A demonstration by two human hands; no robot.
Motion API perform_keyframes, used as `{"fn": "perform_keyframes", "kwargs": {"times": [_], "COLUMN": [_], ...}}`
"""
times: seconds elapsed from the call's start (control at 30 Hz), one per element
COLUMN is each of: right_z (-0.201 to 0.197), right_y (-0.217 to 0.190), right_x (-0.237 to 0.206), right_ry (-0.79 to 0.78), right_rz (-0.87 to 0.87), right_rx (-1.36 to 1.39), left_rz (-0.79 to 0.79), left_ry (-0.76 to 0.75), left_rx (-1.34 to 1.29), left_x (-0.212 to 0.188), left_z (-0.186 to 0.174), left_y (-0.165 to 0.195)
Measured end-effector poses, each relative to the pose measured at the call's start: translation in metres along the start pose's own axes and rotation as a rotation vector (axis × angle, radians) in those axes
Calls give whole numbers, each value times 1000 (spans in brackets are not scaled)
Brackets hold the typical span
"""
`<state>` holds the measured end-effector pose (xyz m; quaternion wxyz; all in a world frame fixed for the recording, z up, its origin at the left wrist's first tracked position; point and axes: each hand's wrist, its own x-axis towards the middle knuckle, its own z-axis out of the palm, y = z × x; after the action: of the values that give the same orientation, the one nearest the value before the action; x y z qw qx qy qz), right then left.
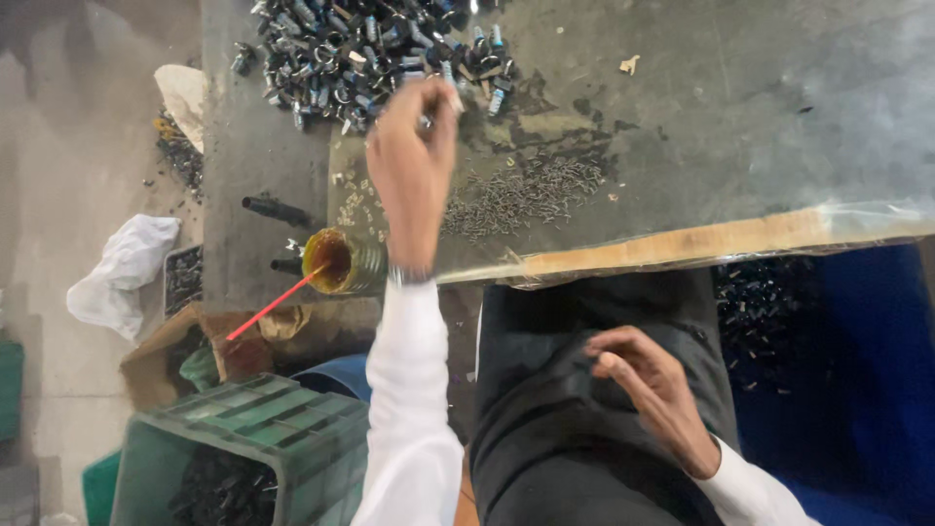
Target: The person sits at a factory workbench and applies a sticky coating from a jar onto small metal fittings using a red-handled brush, working on one part at a time. They rub or turn each coated part between their fingers, then place the finished part onto a growing pile of similar parts on the bench.
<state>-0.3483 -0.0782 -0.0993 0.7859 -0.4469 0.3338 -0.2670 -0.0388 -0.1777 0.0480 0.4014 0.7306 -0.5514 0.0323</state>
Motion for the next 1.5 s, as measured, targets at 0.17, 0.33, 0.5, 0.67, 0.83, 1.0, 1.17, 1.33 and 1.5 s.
{"fn": "perform_keyframes", "kwargs": {"times": [0.17, 0.33, 0.5, 0.67, 0.83, 1.0, 1.17, 1.33, 1.5], "right_z": [23, 33, 34, 28, 37, 59, 77, 88, 98], "right_y": [-32, -5, 15, 25, 31, 13, 12, 25, 30], "right_x": [32, 38, 18, 4, 15, 41, 56, 68, 83], "right_ry": [-75, 36, 191, 161, 76, 71, 31, 18, 61], "right_rz": [132, 36, -267, -65, -61, 69, 77, -7, 18], "right_rx": [589, 672, -183, -163, 338, 272, 132, 346, 345], "left_rz": [-26, 316, 14, 99, 195, 147, 118, 194, 251], "left_ry": [-308, -556, -337, -230, -258, -207, -161, -242, -197], "left_rx": [-189, -267, -273, 148, 216, 167, 161, 210, 182], "left_x": [-125, -166, -150, -128, -142, -146, -134, -128, -131], "left_z": [5, -1, -20, -16, -11, -18, -23, -23, -22], "left_y": [66, 56, 14, -12, -21, -44, -63, -77, -90]}}
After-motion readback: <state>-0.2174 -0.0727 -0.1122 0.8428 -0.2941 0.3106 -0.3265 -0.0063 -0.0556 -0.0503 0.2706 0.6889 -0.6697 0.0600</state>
